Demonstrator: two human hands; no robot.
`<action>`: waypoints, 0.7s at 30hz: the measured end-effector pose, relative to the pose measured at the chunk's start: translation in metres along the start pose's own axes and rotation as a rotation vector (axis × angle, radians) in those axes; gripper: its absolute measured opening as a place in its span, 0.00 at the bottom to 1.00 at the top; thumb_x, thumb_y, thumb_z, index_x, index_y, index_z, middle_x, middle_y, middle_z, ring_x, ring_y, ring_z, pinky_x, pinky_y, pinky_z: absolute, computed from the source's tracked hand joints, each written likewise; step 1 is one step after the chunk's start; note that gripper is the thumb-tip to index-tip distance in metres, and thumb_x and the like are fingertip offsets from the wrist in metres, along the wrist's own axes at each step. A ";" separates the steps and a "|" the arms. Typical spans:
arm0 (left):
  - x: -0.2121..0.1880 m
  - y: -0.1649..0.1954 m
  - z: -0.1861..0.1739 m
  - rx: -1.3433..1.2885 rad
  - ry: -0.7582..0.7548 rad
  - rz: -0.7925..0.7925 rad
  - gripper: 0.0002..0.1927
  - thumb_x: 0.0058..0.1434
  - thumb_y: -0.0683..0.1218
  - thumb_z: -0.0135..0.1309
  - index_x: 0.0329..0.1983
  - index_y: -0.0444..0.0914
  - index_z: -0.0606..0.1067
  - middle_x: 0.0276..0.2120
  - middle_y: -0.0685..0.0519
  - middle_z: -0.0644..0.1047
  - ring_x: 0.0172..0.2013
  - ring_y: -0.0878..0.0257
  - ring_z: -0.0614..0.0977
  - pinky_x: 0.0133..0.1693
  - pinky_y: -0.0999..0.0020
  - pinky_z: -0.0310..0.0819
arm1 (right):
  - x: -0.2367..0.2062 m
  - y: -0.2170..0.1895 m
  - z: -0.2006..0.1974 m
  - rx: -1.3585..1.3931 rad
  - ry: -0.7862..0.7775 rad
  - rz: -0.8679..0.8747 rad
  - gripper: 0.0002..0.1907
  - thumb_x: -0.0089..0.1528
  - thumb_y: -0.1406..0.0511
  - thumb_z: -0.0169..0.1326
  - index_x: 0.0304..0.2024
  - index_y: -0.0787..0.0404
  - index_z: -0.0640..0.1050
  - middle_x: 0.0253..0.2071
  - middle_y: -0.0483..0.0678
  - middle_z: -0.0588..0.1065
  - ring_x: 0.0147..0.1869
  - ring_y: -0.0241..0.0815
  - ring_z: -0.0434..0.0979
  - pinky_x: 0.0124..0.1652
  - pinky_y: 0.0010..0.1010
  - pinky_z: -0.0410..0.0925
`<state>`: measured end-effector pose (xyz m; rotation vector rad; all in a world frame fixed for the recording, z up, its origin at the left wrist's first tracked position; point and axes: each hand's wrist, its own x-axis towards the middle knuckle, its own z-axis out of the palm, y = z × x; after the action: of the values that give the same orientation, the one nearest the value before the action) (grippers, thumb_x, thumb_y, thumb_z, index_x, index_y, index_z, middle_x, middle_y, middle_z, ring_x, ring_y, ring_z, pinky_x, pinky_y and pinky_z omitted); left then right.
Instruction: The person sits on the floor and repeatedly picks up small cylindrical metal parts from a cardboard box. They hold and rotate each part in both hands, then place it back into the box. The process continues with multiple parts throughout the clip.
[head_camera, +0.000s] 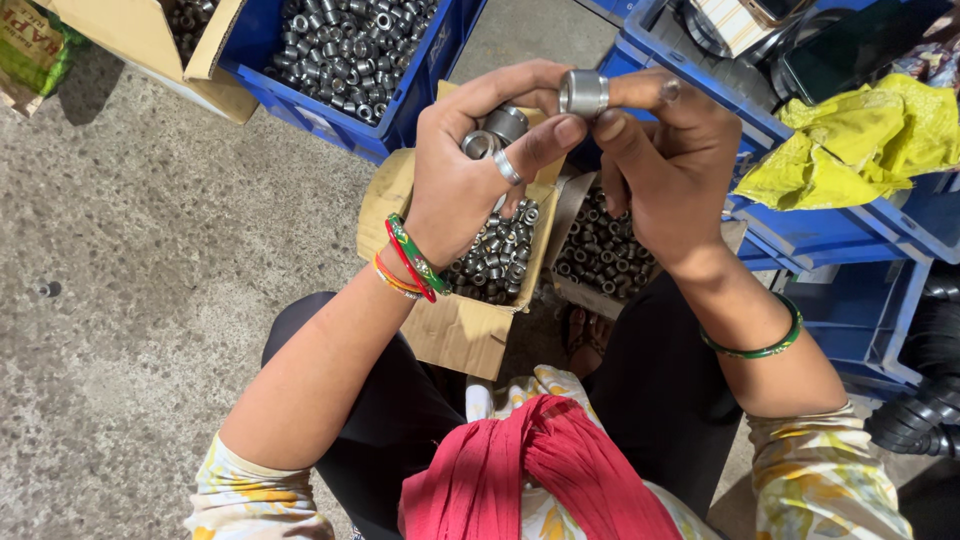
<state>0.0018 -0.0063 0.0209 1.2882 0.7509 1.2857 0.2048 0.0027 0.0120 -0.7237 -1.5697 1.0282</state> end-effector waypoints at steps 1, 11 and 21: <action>0.001 -0.001 0.001 0.006 0.007 -0.006 0.22 0.66 0.49 0.66 0.59 0.34 0.78 0.32 0.61 0.78 0.22 0.78 0.71 0.23 0.79 0.60 | 0.000 -0.001 0.000 -0.005 -0.001 -0.007 0.08 0.77 0.67 0.54 0.52 0.66 0.79 0.42 0.47 0.77 0.21 0.27 0.68 0.18 0.16 0.59; 0.004 -0.003 0.001 0.030 0.008 -0.022 0.20 0.65 0.46 0.67 0.58 0.36 0.79 0.33 0.61 0.77 0.23 0.77 0.72 0.24 0.79 0.63 | 0.002 -0.001 -0.002 -0.068 0.001 -0.078 0.07 0.77 0.68 0.54 0.50 0.67 0.79 0.40 0.48 0.76 0.21 0.27 0.68 0.19 0.16 0.59; 0.008 -0.007 -0.005 0.271 -0.042 0.303 0.22 0.66 0.41 0.70 0.60 0.38 0.76 0.43 0.61 0.80 0.48 0.73 0.81 0.57 0.77 0.76 | 0.001 0.003 -0.005 -0.071 0.044 -0.086 0.07 0.77 0.69 0.55 0.47 0.69 0.78 0.41 0.49 0.77 0.21 0.28 0.70 0.19 0.17 0.60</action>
<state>0.0008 0.0037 0.0152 1.6935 0.7377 1.4253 0.2090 0.0057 0.0096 -0.7167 -1.5925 0.8918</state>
